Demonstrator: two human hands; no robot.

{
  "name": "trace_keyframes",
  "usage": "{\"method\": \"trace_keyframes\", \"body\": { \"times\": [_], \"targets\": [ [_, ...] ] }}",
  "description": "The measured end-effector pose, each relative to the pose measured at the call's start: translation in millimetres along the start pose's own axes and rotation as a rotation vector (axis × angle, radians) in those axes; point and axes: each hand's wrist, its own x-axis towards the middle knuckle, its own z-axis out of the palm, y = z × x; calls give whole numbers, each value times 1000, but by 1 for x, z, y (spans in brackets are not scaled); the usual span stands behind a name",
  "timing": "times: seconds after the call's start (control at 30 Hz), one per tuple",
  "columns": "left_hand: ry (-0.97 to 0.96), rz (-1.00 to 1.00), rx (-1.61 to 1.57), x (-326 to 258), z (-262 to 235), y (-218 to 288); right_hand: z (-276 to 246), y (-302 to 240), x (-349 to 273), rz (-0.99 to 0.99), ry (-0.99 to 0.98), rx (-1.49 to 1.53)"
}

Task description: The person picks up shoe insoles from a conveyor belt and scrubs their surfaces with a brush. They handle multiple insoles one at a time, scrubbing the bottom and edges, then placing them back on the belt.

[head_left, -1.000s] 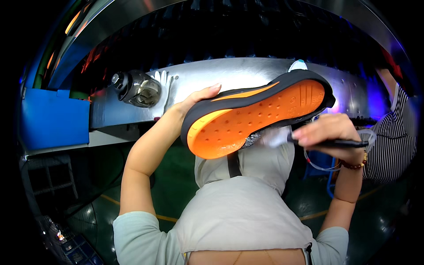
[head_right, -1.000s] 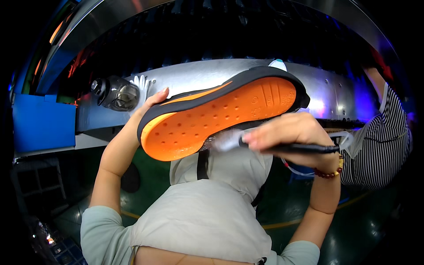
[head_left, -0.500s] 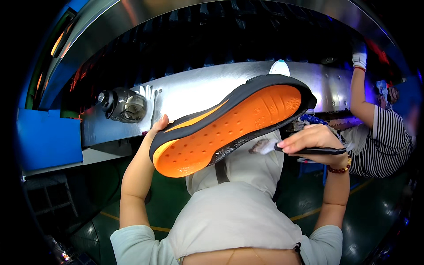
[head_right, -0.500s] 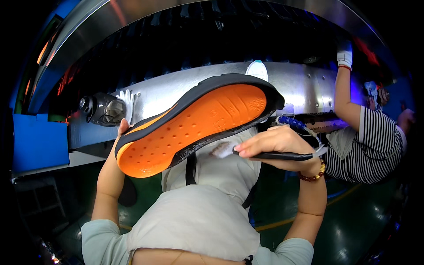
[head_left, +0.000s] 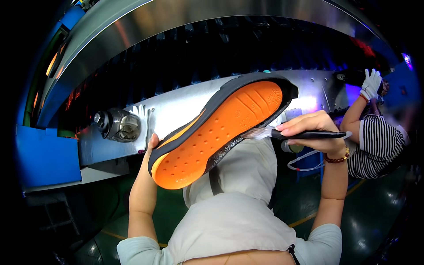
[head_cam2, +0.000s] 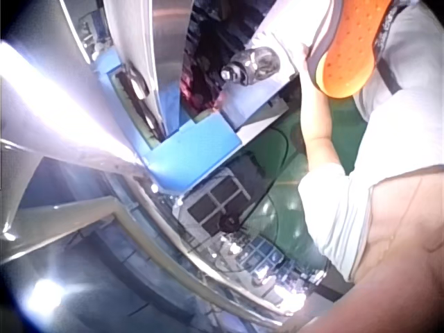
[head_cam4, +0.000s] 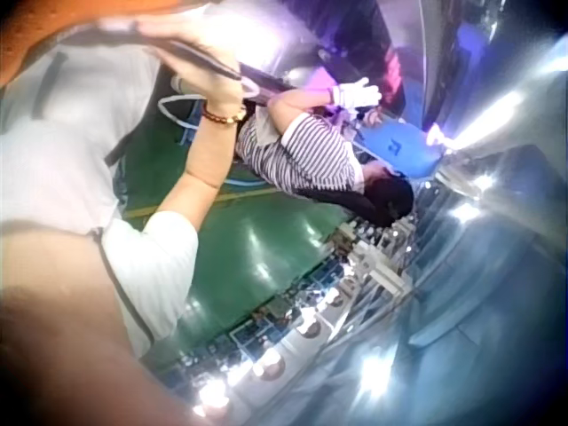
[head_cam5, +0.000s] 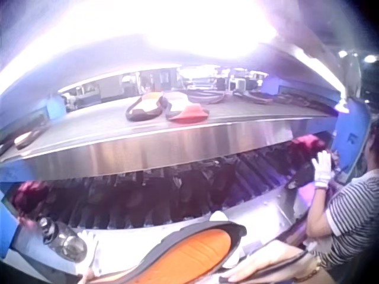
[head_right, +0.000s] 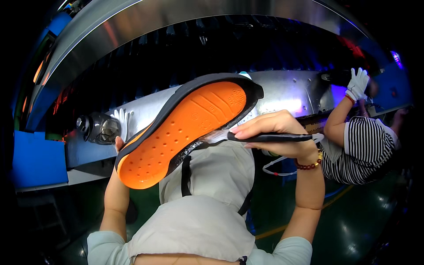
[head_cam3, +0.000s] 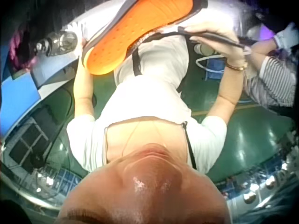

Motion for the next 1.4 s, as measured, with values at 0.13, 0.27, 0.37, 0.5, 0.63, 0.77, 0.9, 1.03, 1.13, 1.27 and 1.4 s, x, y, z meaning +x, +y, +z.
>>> {"method": "trace_keyframes", "body": {
  "times": [0.13, 0.27, 0.37, 0.5, 0.63, 0.77, 0.9, 1.03, 1.13, 1.27, 1.4],
  "targets": [
    [4, 16, 4, -2, -1, -1, 0, 15, -6, -2, -82, -59],
    [8, 52, 27, -1, 1, -2, -14, -5, -10, 14, -80, -33],
    [27, 94, 49, 18, 2, -12, -2, -13, 12, -77, 107, 120],
    [88, 142, 65, 49, 1, -41, 37, 27, 28, 281, 147, 462],
    [108, 161, 62, 60, -5, -60, 17, 82, 15, 354, 618, 460],
    [120, 143, 48, 75, -17, -69, 41, 78, 17, 480, 870, -129],
    [-24, 177, 304, 92, -18, -72, 81, 44, 13, 344, 596, -37],
    [57, 303, 332, 77, 7, -65, 55, 35, -17, 321, 441, 561],
    [121, 486, 316, 52, 39, -54, 32, 40, -35, 100, 841, 1159],
    [84, 831, 281, 19, 88, -24, 27, 51, -45, 104, 1055, 1167],
    [-397, 842, 258, 19, 133, 63, 30, 60, -49, 174, 998, 1206]
  ]
}}
